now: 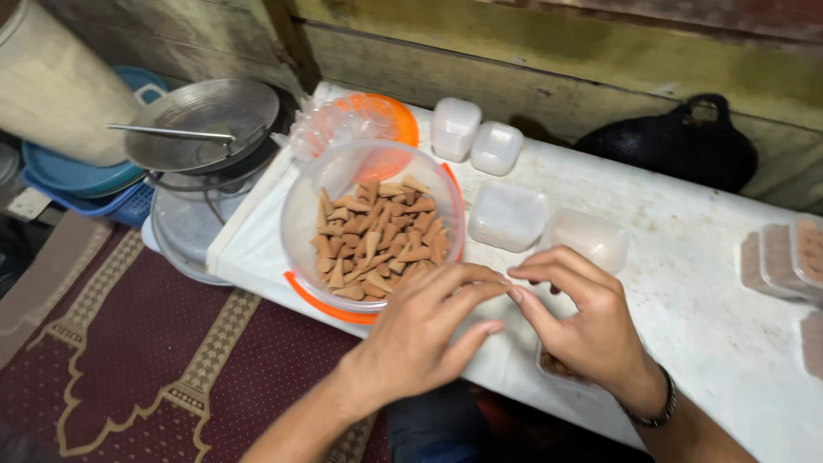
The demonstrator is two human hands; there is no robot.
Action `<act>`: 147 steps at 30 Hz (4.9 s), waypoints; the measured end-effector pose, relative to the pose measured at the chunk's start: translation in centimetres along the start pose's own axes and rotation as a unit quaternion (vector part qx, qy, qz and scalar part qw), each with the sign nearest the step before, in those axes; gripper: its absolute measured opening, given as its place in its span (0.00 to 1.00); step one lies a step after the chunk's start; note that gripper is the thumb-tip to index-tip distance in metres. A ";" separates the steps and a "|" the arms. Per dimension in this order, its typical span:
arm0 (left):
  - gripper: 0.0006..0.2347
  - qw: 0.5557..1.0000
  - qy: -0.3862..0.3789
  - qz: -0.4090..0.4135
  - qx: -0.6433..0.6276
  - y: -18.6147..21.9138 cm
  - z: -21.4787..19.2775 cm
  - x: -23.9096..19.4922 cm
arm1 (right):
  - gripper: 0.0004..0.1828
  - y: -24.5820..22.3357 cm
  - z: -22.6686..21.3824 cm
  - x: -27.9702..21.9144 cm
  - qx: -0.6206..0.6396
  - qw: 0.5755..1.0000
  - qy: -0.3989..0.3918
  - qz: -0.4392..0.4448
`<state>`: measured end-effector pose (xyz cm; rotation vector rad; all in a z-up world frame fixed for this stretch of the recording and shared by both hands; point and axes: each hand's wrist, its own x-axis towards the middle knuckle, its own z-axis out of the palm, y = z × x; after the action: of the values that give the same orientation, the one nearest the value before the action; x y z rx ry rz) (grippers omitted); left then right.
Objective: The person picks small brown cone-shaped food items from a large orange-rimmed bucket and places them into small clear plastic containers on a white table. The person repeats this process, filling multiple containers.
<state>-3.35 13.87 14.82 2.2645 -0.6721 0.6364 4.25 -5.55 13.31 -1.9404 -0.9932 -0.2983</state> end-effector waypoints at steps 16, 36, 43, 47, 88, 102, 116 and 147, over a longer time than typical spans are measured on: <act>0.04 0.940 -0.251 -0.195 0.122 -12.7 -3.4 3.0 | 0.12 4.5 8.1 7.3 -0.002 0.998 -0.004 -0.059; 0.15 0.901 -0.322 -0.227 0.184 -16.0 1.2 5.6 | 0.11 4.5 8.5 6.8 -0.024 0.992 0.050 -0.113; 0.12 0.935 -0.242 -0.210 0.154 -9.7 -4.0 4.8 | 0.13 3.5 5.0 2.7 -0.018 0.992 0.105 -0.072; 0.14 0.976 -0.144 -0.132 0.099 -3.9 -4.9 4.2 | 0.12 3.3 3.1 -0.9 0.042 0.992 0.120 0.008; 0.44 0.974 -0.079 -0.077 -0.198 -4.4 21.1 -6.3 | 0.10 7.1 -4.8 -14.5 -0.172 0.965 -0.022 0.196; 0.46 0.974 -0.135 -0.075 -0.165 -5.5 22.1 -6.6 | 0.06 9.6 -3.5 -13.8 -0.284 0.909 -0.217 0.213; 0.44 0.973 -0.140 -0.077 -0.169 -5.1 22.0 -6.5 | 0.06 11.0 -2.5 -14.8 -0.279 0.912 -0.219 0.206; 0.41 0.978 -0.056 -0.048 -0.196 -5.0 21.5 -6.6 | 0.09 8.3 -5.4 -14.2 -0.259 0.947 -0.093 0.165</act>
<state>0.18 3.44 -5.42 1.9581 -0.6710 0.2990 2.18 -19.54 3.38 -2.6134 -0.7297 -0.1973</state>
